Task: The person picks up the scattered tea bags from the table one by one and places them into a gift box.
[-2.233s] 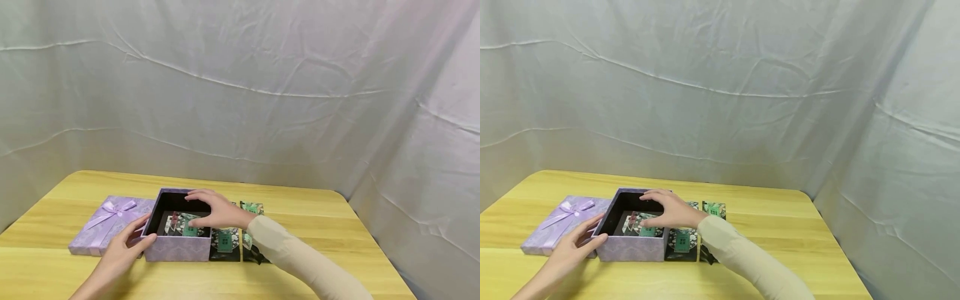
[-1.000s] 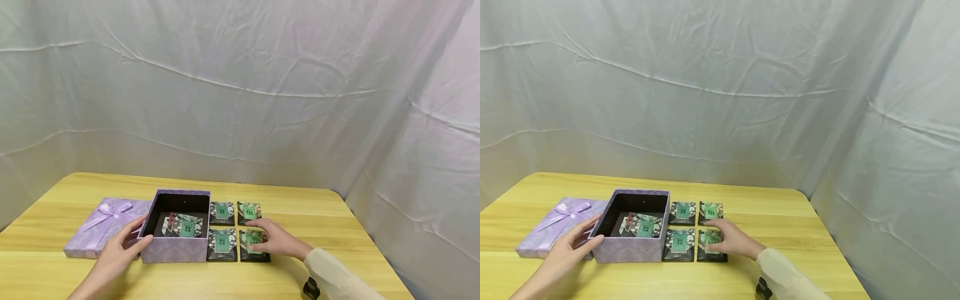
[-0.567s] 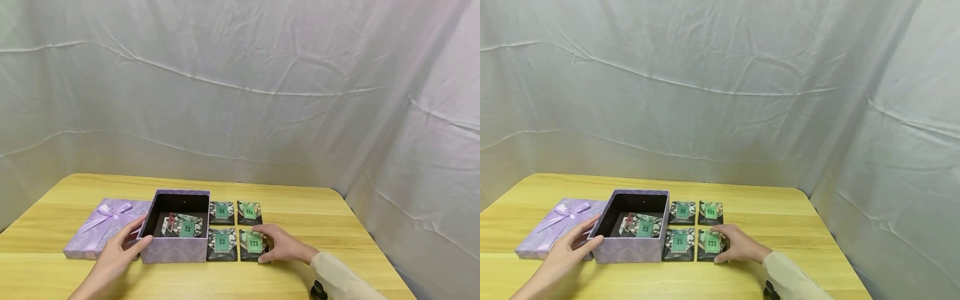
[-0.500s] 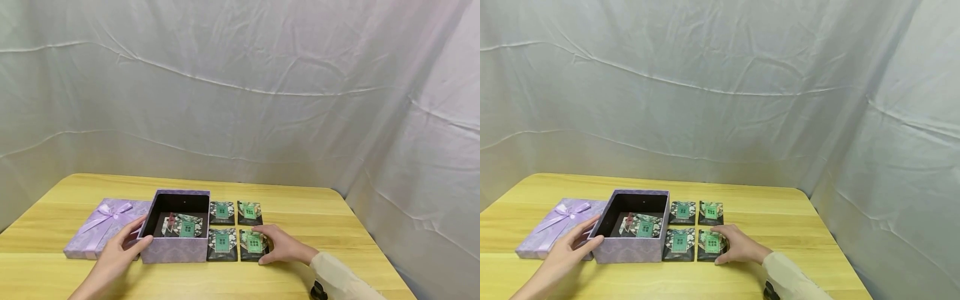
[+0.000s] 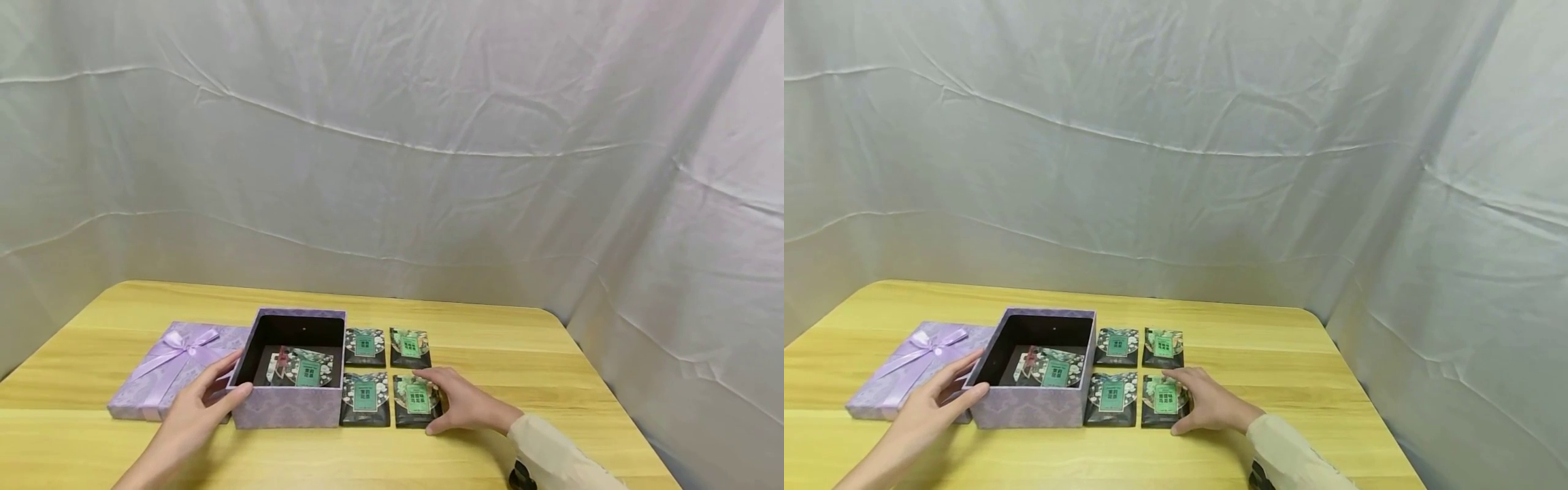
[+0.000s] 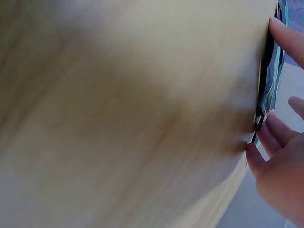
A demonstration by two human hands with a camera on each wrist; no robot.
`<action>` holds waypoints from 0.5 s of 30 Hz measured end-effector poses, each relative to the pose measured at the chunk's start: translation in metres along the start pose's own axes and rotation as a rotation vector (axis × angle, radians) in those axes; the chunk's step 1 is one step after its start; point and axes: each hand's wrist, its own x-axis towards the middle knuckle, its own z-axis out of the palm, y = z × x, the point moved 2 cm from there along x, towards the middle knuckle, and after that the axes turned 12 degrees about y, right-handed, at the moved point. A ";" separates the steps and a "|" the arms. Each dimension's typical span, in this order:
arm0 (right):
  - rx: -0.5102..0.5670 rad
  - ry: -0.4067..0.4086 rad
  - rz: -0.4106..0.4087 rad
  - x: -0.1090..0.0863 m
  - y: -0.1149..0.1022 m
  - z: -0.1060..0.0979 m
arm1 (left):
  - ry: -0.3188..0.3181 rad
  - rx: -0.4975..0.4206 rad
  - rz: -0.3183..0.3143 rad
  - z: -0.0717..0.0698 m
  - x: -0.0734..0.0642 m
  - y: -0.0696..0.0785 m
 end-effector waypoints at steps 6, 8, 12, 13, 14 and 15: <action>-0.009 0.004 0.002 -0.002 0.000 0.000 | -0.001 0.002 -0.004 0.000 0.000 0.000; -0.012 0.009 -0.003 -0.003 0.001 0.000 | -0.002 -0.001 -0.006 0.000 0.000 0.001; -0.014 0.025 -0.015 -0.004 0.001 0.000 | 0.002 0.005 -0.008 0.000 0.000 0.001; -0.012 0.030 -0.019 -0.004 0.001 -0.001 | 0.003 0.008 -0.008 0.000 0.000 0.001; -0.010 0.035 -0.022 -0.005 0.001 -0.001 | 0.004 0.010 -0.007 0.000 0.000 0.001; -0.012 0.042 -0.026 -0.005 0.001 -0.002 | 0.005 0.013 -0.005 0.000 0.000 0.001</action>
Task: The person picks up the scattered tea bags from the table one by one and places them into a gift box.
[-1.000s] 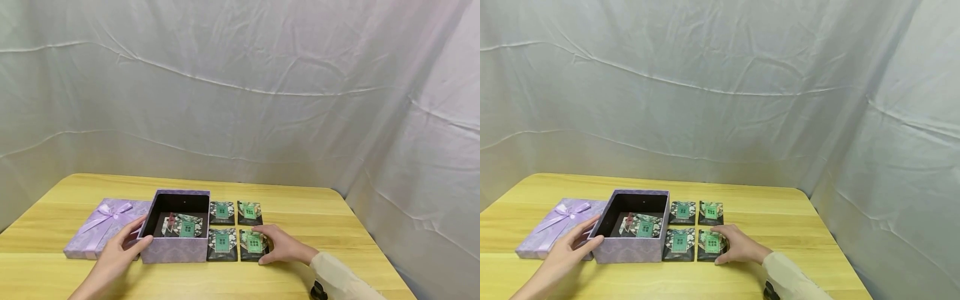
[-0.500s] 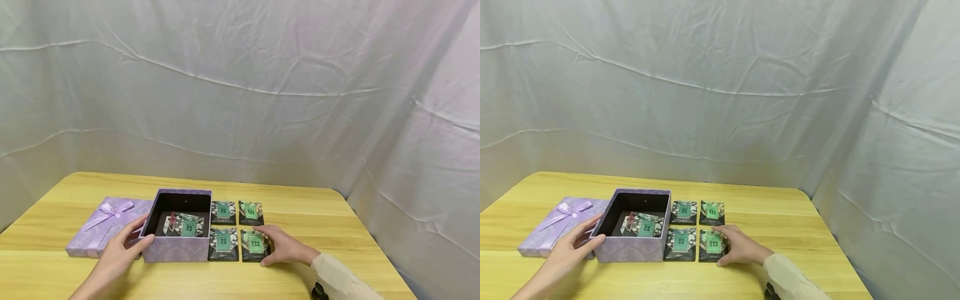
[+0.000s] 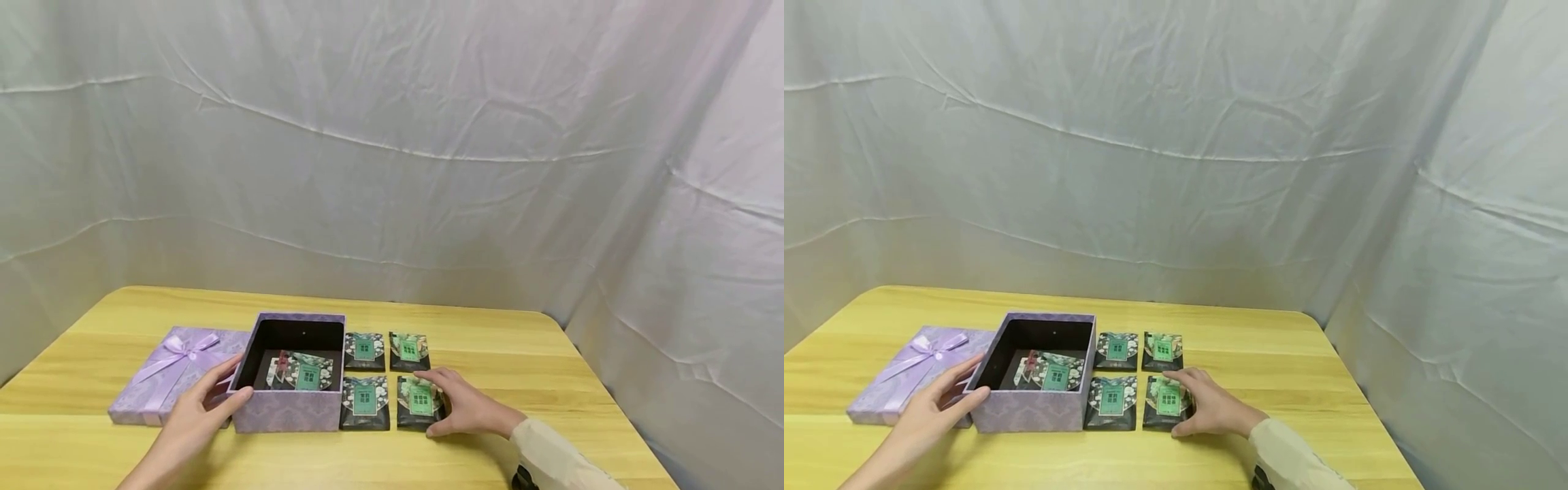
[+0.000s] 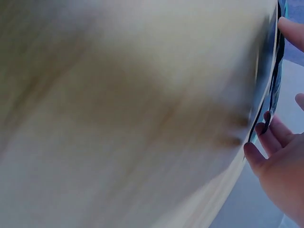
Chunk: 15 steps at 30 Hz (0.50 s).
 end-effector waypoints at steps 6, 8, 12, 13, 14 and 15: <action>-0.008 0.040 -0.020 0.000 -0.002 -0.005 | -0.001 0.009 0.001 0.000 0.000 -0.001; -0.007 0.047 -0.024 0.001 -0.003 -0.008 | -0.004 0.013 -0.004 0.000 0.000 -0.001; -0.004 0.056 -0.025 0.003 -0.005 -0.013 | -0.009 0.020 -0.011 0.000 0.001 -0.001; -0.002 0.058 -0.027 0.004 -0.006 -0.014 | -0.010 0.021 -0.011 0.000 0.001 -0.001; 0.001 0.058 -0.030 0.005 -0.006 -0.015 | -0.011 0.019 -0.012 0.000 0.001 -0.001; 0.001 0.061 -0.034 0.006 -0.007 -0.016 | -0.011 0.015 -0.012 0.000 0.001 -0.001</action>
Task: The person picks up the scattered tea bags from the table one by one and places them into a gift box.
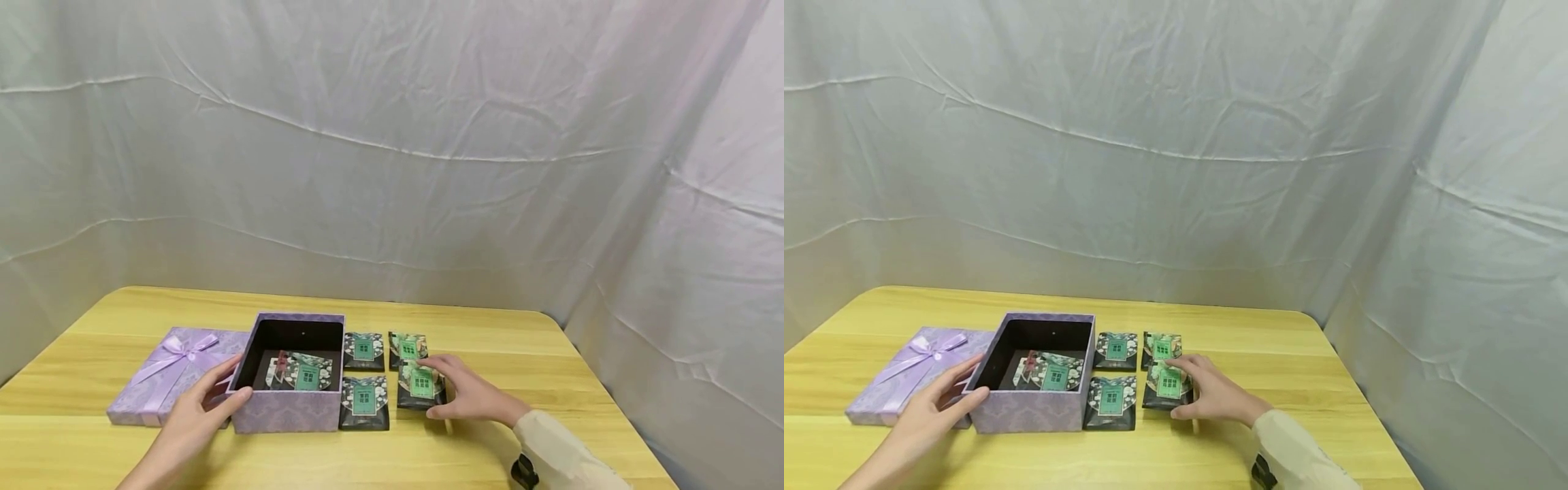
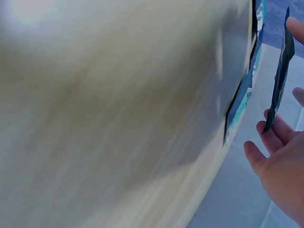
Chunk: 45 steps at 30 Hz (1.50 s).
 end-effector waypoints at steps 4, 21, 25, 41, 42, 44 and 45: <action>-0.005 0.009 -0.023 0.003 -0.001 -0.002 | 0.000 -0.009 0.001 0.000 0.000 0.000; -0.051 0.014 -0.041 0.019 -0.016 -0.011 | -0.020 -0.001 -0.045 -0.001 -0.002 -0.001; -0.052 0.034 -0.051 0.024 -0.022 -0.017 | -0.020 0.001 -0.030 -0.001 -0.002 -0.001; -0.085 0.035 -0.097 0.046 -0.054 -0.025 | -0.018 -0.005 -0.024 0.002 -0.001 -0.002; -0.085 0.035 -0.104 0.048 -0.056 -0.024 | -0.021 -0.008 -0.028 0.002 -0.001 -0.002; -0.074 0.033 -0.116 0.051 -0.061 -0.023 | -0.021 -0.005 -0.027 0.001 -0.001 -0.002; -0.072 0.033 -0.119 0.053 -0.064 -0.022 | -0.020 -0.002 -0.026 0.001 -0.001 -0.002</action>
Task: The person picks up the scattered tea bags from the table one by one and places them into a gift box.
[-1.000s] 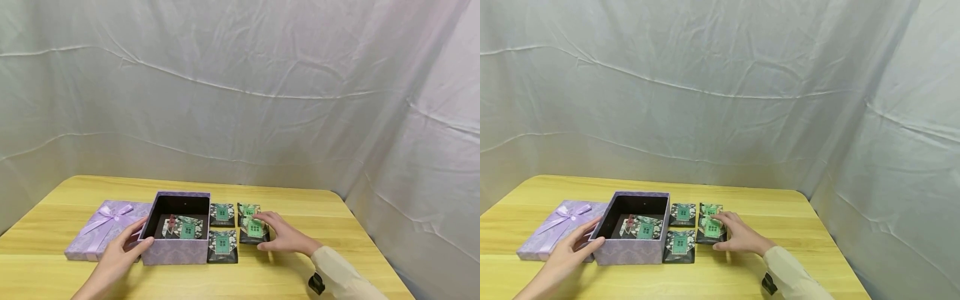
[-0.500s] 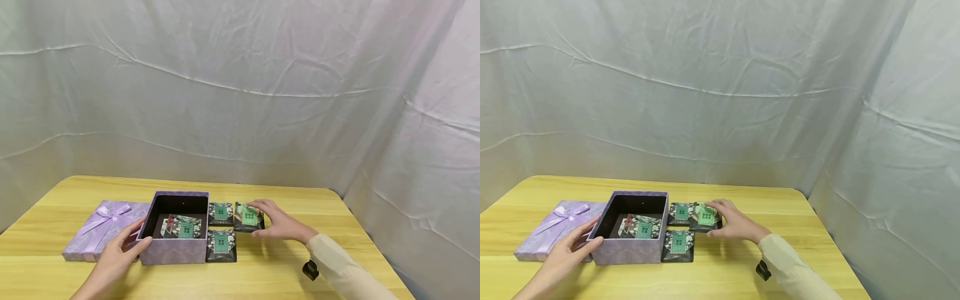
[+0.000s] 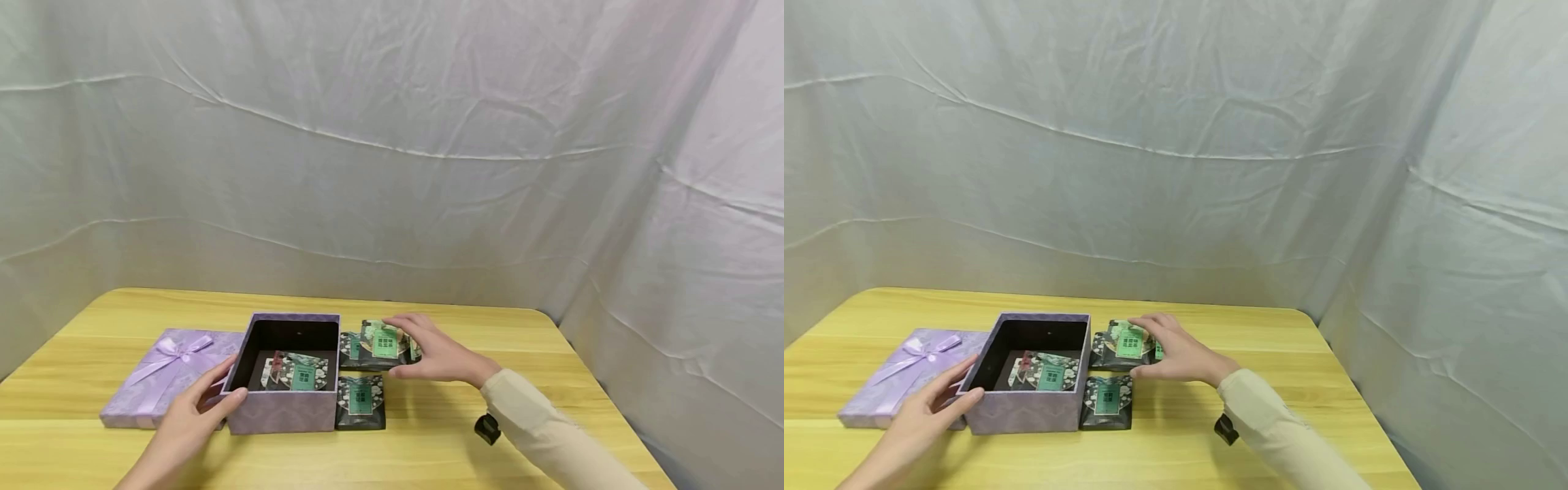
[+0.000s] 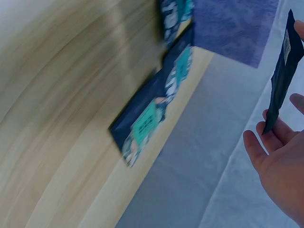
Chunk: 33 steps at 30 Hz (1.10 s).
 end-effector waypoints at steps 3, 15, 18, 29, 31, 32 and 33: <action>0.011 0.002 -0.009 0.005 -0.006 0.005 | 0.001 0.000 0.006 0.000 0.000 -0.001; 0.028 -0.059 -0.037 0.030 -0.034 0.018 | 0.006 -0.011 0.009 0.000 0.000 -0.001; 0.028 -0.079 -0.034 0.035 -0.041 0.022 | 0.007 -0.007 0.010 -0.001 0.000 -0.002; 0.088 -0.086 -0.034 0.046 -0.074 0.035 | -0.003 0.000 0.011 -0.003 -0.001 -0.001; 0.088 -0.081 -0.037 0.049 -0.076 0.038 | -0.001 -0.001 0.012 -0.002 -0.001 -0.001; 0.088 -0.077 -0.035 0.050 -0.077 0.040 | 0.001 -0.003 0.013 -0.002 -0.001 -0.002; 0.089 -0.073 -0.033 0.051 -0.078 0.041 | 0.004 -0.004 0.016 -0.002 -0.001 -0.002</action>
